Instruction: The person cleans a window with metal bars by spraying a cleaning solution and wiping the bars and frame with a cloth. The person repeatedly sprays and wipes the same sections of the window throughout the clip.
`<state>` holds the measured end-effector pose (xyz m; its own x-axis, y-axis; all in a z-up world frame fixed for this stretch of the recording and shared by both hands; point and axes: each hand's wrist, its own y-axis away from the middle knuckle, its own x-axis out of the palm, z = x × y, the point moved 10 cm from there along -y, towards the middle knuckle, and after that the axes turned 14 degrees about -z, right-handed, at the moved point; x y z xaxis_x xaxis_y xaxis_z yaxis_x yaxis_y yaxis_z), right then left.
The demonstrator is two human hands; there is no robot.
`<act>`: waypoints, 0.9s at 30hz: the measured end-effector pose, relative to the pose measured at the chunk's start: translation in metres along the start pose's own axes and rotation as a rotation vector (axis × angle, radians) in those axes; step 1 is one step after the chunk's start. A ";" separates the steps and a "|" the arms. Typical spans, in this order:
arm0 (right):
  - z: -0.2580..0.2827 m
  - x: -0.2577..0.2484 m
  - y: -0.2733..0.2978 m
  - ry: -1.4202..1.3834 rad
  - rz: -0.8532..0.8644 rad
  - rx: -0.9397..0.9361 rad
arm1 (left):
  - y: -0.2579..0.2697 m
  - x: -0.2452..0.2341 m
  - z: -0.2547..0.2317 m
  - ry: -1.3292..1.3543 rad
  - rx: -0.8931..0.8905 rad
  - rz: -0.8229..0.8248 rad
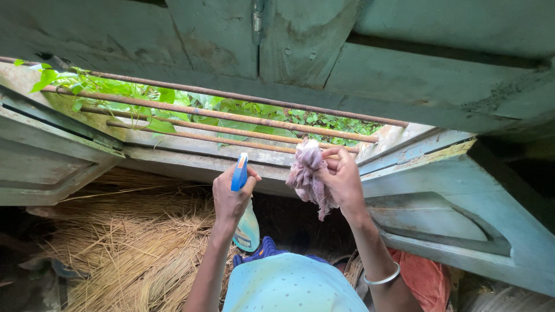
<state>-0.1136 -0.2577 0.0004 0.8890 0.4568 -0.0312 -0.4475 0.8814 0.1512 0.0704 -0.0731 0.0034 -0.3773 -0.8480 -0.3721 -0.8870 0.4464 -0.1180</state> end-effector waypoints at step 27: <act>-0.055 -0.010 0.009 -0.515 0.012 0.249 | 0.001 -0.002 0.011 0.020 -0.038 -0.003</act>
<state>-0.1312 -0.2479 -0.0520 0.8444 0.2933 0.4483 -0.4768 0.7930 0.3793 0.0736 -0.0678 -0.0060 -0.3797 -0.8548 -0.3538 -0.8973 0.4333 -0.0840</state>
